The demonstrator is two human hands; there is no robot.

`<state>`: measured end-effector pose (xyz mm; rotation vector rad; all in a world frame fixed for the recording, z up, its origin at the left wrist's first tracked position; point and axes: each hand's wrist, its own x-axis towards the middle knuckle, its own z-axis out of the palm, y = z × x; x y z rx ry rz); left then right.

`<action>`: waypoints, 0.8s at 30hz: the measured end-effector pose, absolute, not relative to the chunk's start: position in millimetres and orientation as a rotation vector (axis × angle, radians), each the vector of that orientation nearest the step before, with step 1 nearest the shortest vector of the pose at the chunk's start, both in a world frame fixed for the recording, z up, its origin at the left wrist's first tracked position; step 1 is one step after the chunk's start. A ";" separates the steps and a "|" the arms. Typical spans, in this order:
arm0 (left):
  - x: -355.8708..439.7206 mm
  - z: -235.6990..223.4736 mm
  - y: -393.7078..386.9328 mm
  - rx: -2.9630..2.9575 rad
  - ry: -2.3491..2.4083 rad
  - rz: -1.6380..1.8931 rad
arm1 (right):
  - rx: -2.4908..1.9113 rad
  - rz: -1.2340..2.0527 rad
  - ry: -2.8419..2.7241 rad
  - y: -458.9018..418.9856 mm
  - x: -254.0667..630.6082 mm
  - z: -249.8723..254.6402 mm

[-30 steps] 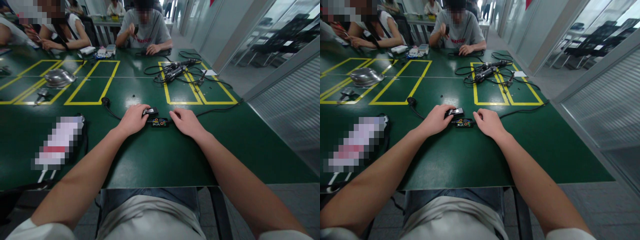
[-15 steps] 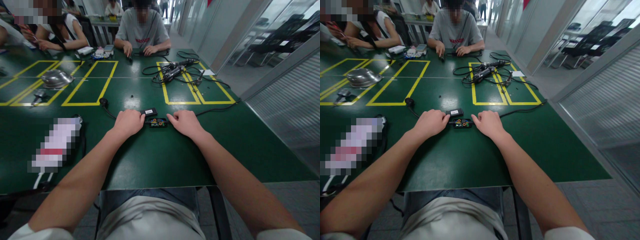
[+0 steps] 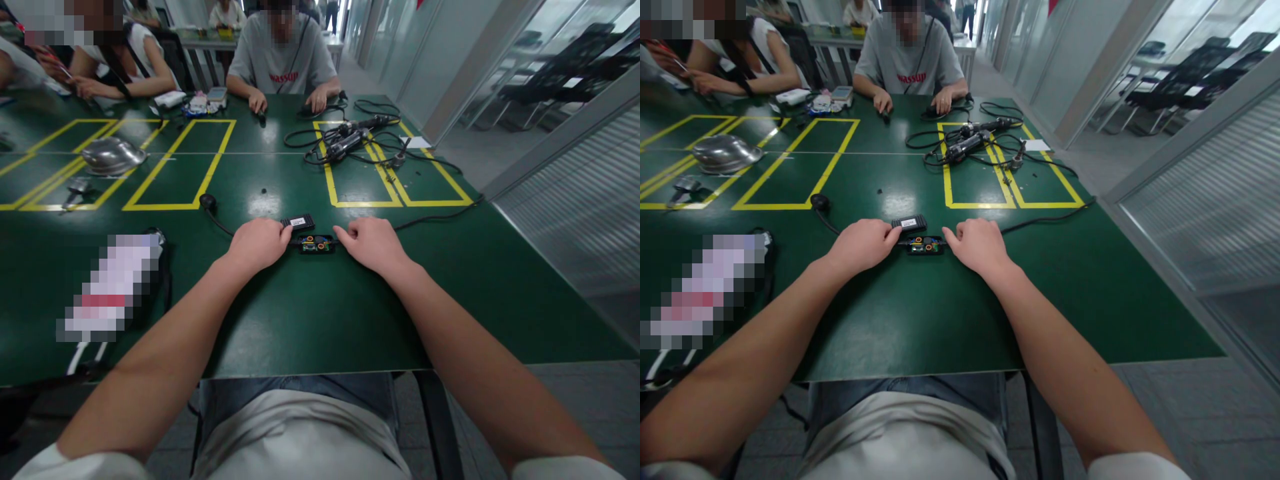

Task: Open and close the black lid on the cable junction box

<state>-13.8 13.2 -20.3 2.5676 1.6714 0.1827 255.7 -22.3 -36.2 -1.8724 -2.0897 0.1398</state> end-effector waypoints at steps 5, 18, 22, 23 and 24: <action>-4.9 -11.0 4.0 2.452 1.737 0.091 | -1.913 0.201 -2.113 -21.5 254.6 -34.7; -15.9 -33.1 25.5 2.248 1.402 0.704 | -1.923 0.290 -2.122 -25.9 245.0 -27.0; -14.6 -31.1 23.5 2.216 1.317 1.050 | -1.948 0.309 -2.126 -26.5 244.2 -24.4; -14.5 -29.5 22.3 2.208 1.269 1.122 | -1.947 0.310 -2.120 -26.5 244.2 -24.3; -14.6 -27.6 20.9 2.206 1.218 1.166 | -1.944 0.311 -2.112 -26.5 244.3 -24.5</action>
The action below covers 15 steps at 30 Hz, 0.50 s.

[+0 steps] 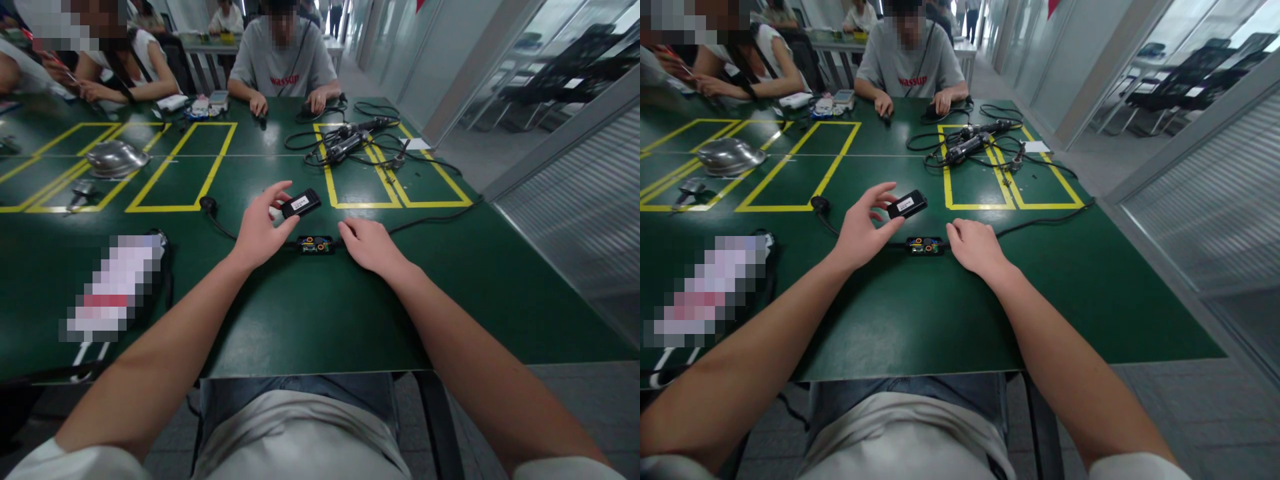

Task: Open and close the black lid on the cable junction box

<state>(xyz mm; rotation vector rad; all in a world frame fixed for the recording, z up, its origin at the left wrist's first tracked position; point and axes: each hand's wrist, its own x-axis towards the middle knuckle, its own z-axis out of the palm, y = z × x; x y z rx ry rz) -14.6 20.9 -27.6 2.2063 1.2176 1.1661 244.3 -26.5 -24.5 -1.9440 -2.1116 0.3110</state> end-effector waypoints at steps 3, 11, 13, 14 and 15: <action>-15.1 -22.5 15.8 2.260 1.065 1.103 | -1.940 0.310 -2.089 -26.5 244.8 -25.9; -8.9 -18.7 6.8 2.514 0.989 0.503 | -1.940 0.348 -2.066 -27.6 243.0 -22.5; -7.8 -17.4 6.3 2.508 1.034 0.476 | -1.942 0.386 -2.060 -28.2 241.7 -19.9; -7.6 -16.8 6.1 2.500 1.056 0.462 | -1.943 0.399 -2.058 -28.5 241.1 -18.8; -7.5 -16.3 5.9 2.492 1.075 0.448 | -1.944 0.406 -2.056 -28.7 240.7 -18.0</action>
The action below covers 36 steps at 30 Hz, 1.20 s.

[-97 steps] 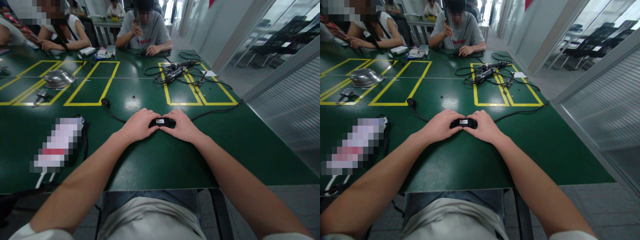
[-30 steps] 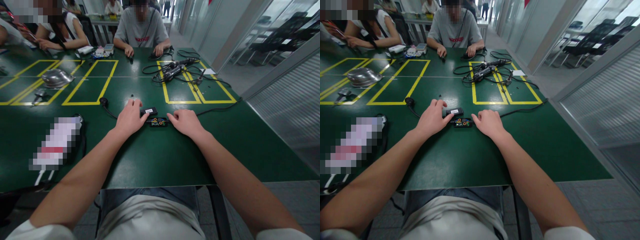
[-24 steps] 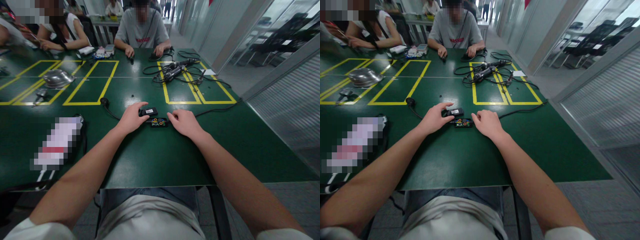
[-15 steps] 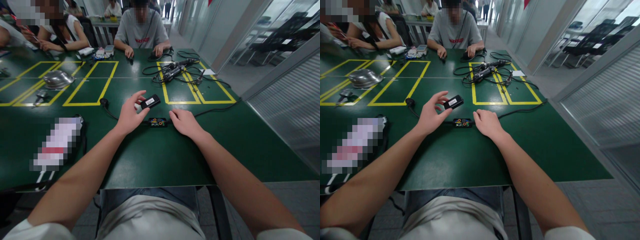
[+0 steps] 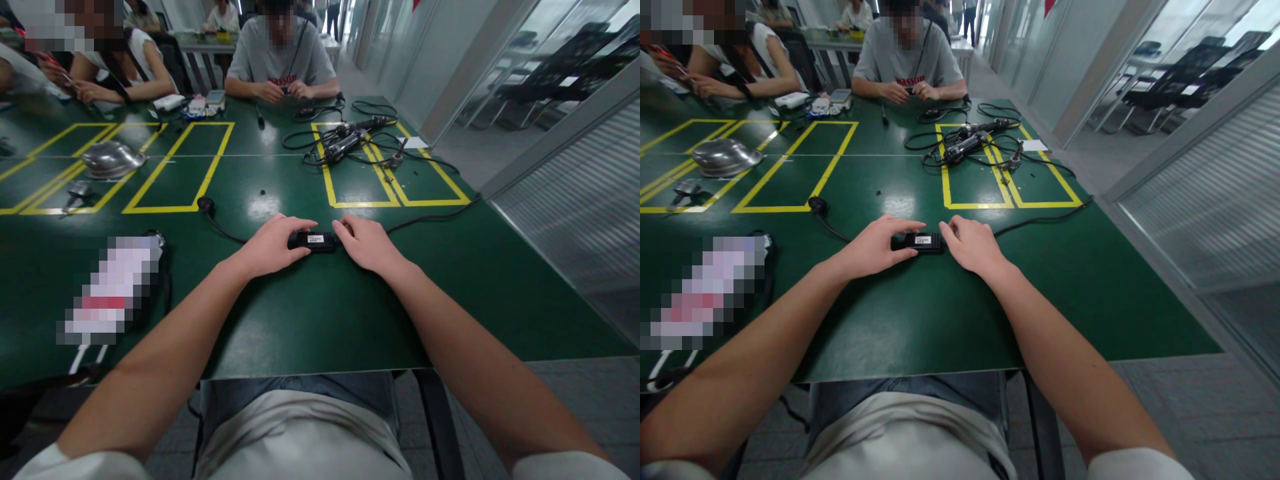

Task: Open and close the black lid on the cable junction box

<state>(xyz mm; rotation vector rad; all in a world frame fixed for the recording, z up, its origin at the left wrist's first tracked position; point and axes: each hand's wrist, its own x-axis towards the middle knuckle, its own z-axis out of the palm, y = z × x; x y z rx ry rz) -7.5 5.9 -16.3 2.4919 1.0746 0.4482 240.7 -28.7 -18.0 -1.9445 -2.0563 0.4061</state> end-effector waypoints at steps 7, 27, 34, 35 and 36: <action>-7.5 -17.8 4.7 2.471 1.078 0.466 | -1.957 0.400 -2.057 -28.3 241.1 -19.2; -15.7 -20.9 14.7 2.450 1.447 0.595 | -1.985 0.224 -2.102 -24.1 252.0 -29.9; -12.9 -2.8 7.6 2.416 1.787 0.307 | -2.087 0.201 -2.067 -25.6 248.2 -25.6; -12.2 -1.0 6.7 2.401 1.799 0.219 | -2.094 0.205 -2.069 -26.1 247.3 -24.9; -11.5 0.3 5.9 2.393 1.804 0.146 | -2.097 0.209 -2.074 -26.6 246.4 -24.1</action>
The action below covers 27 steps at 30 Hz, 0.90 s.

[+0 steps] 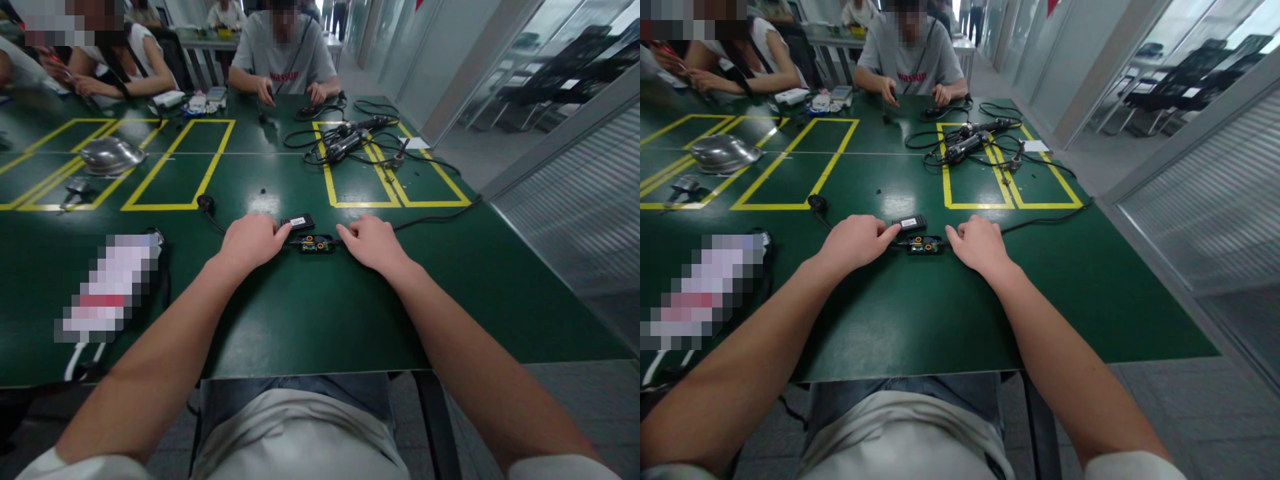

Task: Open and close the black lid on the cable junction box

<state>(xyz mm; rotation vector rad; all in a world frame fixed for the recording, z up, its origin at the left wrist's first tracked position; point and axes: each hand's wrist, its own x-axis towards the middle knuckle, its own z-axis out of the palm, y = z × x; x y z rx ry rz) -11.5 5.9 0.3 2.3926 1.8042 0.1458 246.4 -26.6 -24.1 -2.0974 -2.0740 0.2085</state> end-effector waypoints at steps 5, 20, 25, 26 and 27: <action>-7.7 2.5 2.2 2.386 1.807 -0.005 | -2.071 0.213 -2.084 -28.7 244.6 -21.5; -14.2 0.8 6.7 2.459 1.769 0.181 | -1.978 0.194 -2.016 -26.2 251.0 -24.1; -13.7 -1.4 7.1 2.442 1.769 0.153 | -1.998 0.216 -2.031 -26.7 249.9 -23.0; -13.1 -1.0 6.8 2.433 1.765 0.148 | -1.999 0.221 -2.036 -26.7 250.1 -23.1; -12.6 -0.6 6.4 2.420 1.759 0.143 | -1.997 0.226 -2.041 -26.6 250.5 -23.4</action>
